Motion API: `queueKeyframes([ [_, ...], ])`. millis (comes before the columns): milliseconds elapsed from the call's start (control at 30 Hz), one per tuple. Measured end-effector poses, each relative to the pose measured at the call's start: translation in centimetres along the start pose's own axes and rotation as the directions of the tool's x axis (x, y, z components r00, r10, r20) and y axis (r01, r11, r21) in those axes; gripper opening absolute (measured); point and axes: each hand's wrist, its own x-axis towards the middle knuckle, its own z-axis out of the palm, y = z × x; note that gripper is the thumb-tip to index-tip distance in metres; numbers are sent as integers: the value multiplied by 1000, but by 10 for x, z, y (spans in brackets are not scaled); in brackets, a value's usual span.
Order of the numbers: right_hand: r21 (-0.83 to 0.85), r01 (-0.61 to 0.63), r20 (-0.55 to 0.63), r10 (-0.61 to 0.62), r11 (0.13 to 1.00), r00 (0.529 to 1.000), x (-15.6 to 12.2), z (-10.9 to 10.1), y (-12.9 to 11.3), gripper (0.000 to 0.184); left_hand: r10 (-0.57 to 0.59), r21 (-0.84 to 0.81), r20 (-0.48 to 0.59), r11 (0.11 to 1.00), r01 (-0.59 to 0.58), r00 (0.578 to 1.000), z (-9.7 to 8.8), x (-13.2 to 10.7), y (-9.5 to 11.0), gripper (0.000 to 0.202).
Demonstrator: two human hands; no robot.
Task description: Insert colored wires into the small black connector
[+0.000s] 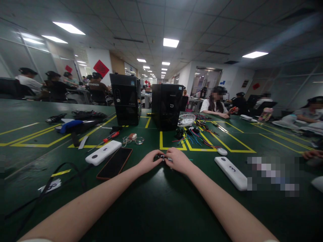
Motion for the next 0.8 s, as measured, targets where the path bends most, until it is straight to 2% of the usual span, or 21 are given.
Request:
queueKeyframes([
  [233,-26,15,-93,-17,1000,996,4,9,-4,18,30,65,17,997,-31,999,0,-2,-13,43],
  [467,-20,50,-89,-52,999,995,8,23,-4,12,43,36,12,998,-43,999,-2,-1,-16,39],
  [600,-42,72,-119,-76,997,990,7,28,-2,12,60,75,-11,995,-59,998,1,2,-15,33],
  [800,-26,11,-178,-15,1000,984,9,38,-8,8,17,34,4,999,-17,1000,4,1,-16,30],
])
